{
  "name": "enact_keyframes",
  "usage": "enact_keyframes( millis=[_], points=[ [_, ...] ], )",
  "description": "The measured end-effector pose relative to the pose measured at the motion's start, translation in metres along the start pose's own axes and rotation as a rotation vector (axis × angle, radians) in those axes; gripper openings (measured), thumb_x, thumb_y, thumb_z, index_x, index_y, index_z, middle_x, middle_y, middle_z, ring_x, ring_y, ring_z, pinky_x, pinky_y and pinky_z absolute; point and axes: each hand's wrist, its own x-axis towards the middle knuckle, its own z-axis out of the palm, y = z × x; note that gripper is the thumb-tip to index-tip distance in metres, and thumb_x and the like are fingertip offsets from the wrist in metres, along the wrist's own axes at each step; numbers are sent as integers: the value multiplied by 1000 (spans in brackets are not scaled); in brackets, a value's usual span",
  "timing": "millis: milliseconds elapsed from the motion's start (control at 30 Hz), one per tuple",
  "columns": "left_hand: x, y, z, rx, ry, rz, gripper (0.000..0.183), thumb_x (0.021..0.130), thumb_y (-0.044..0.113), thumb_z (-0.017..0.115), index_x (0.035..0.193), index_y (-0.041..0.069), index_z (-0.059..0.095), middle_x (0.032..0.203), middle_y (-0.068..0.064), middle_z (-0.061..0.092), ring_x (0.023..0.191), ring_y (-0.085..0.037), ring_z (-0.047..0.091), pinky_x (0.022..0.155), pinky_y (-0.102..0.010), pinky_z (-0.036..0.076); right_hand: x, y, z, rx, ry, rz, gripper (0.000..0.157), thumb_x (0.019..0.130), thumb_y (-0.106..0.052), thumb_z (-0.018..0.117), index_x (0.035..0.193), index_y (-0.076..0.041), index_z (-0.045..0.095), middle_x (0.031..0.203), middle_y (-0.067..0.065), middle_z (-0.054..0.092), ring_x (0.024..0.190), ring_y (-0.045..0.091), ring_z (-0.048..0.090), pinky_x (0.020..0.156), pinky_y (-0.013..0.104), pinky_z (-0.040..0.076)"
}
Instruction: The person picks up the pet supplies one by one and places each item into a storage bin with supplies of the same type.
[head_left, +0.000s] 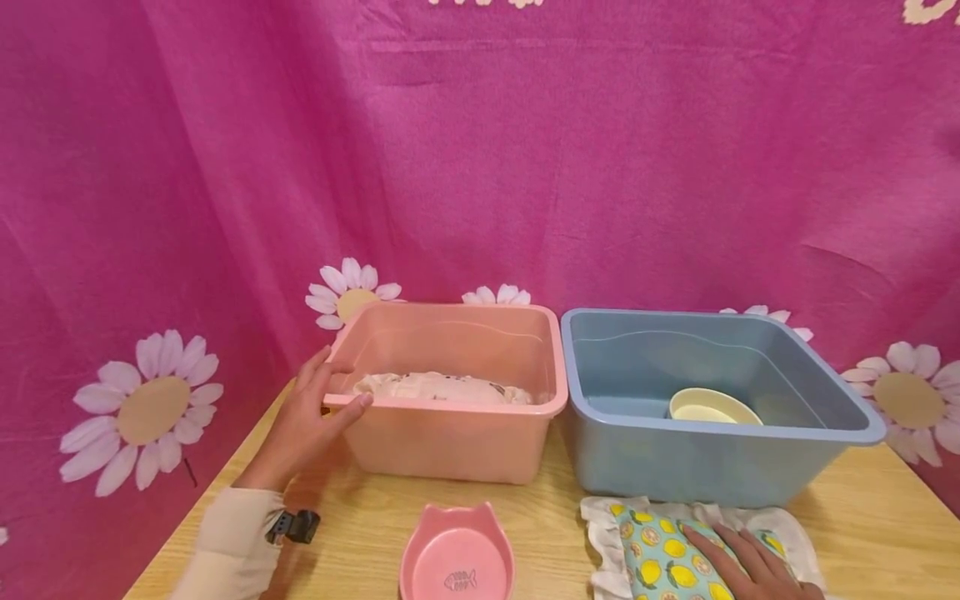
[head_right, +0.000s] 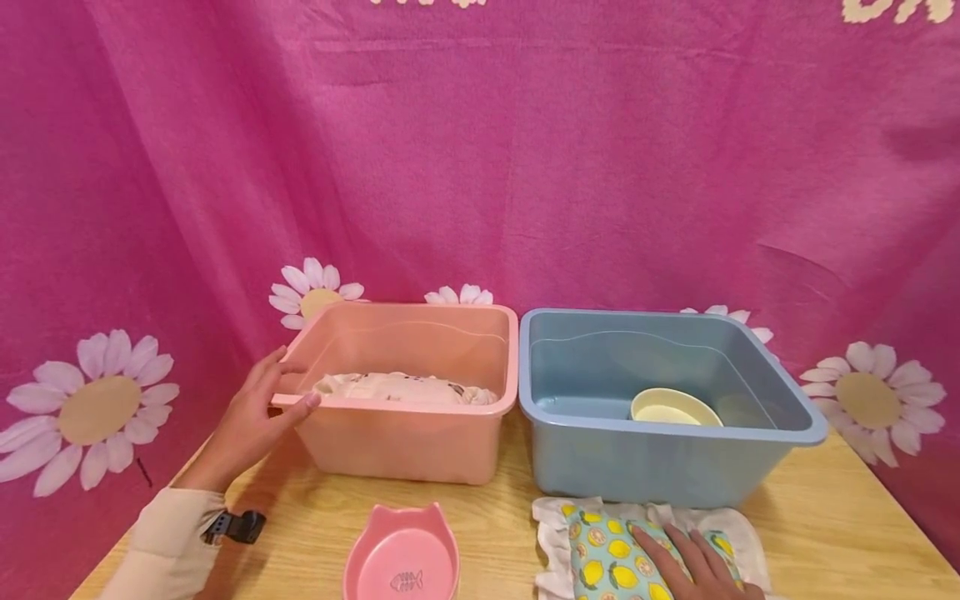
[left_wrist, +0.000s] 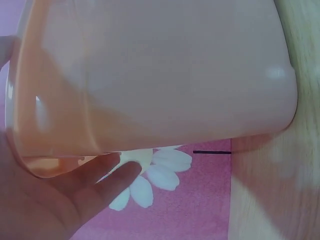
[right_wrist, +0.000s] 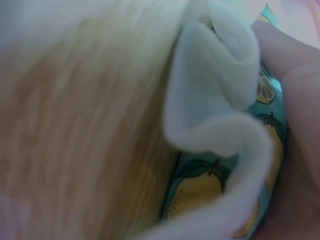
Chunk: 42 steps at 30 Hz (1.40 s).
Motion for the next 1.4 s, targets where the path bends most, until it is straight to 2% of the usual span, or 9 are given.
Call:
enact_keyframes(
  millis=[133, 300, 500, 600, 833, 1000, 1100, 1300, 1400],
  points=[
    [-1, -1, 1, -37, 6, -7, 49, 78, 50, 62, 116, 22, 48, 148, -2, 16, 94, -27, 59, 79, -42, 49, -2, 0, 1, -5, 37, 9, 89, 56, -87, 41, 133, -44, 30, 137, 6, 35, 118, 36, 36, 55, 58, 39],
    [0, -2, 1, -72, 12, 8, 44, 78, 49, 63, 108, 18, 51, 148, -4, 16, 100, -30, 56, 80, -43, 49, -2, -1, -2, -29, 61, 14, 90, 56, -87, 40, 133, -40, 33, 136, 5, 36, 116, 34, 38, 54, 57, 39],
    [1, -6, -2, -113, 10, 43, 31, 79, 43, 65, 96, 20, 55, 148, -6, 16, 121, -34, 37, 80, -44, 48, 0, -3, -7, -36, 59, 12, 89, 58, -87, 39, 134, -39, 33, 135, 5, 37, 114, 33, 40, 54, 59, 39],
    [1, -8, -2, -131, 12, 53, 27, 79, 41, 66, 93, 21, 56, 147, -6, 17, 124, -34, 33, 80, -44, 48, 0, -4, -6, -29, 69, 6, 88, 58, -86, 39, 133, -40, 33, 135, 4, 37, 115, 34, 40, 54, 58, 39],
    [-1, -12, 1, -189, 30, 73, 23, 78, 35, 69, 89, 19, 58, 147, -4, 19, 125, -34, 32, 79, -43, 48, 0, -4, 2, -19, 137, -9, 88, 57, -86, 41, 132, -43, 34, 135, 3, 37, 117, 32, 38, 53, 55, 38],
    [-2, -13, 2, -190, 41, 65, 24, 77, 35, 69, 82, 17, 55, 146, -5, 21, 124, -34, 33, 79, -41, 49, 0, -5, 4, -7, 156, -6, 84, 56, -87, 41, 131, -47, 33, 133, 2, 39, 116, 32, 38, 57, 59, 38],
    [-2, -14, 2, -182, 48, 63, 26, 77, 35, 69, 80, 16, 53, 146, -6, 21, 124, -34, 34, 80, -40, 48, 0, -7, 4, -2, 163, -10, 85, 57, -86, 42, 130, -46, 35, 132, 3, 40, 116, 32, 39, 56, 57, 38],
    [-2, -13, 2, -176, 38, 61, 28, 78, 35, 69, 78, 14, 49, 147, -7, 20, 124, -36, 33, 80, -41, 48, 1, -6, -1, -26, 41, 33, 94, 55, -88, 40, 133, -35, 35, 132, 7, 39, 113, 33, 39, 53, 55, 38],
    [-4, -5, -2, -175, 33, 54, 29, 79, 32, 69, 76, 12, 48, 146, -9, 21, 124, -38, 33, 80, -43, 48, 1, -7, -3, -35, -17, 43, 96, 55, -88, 39, 134, -33, 34, 129, 8, 41, 111, 33, 40, 53, 52, 38]
  ],
)
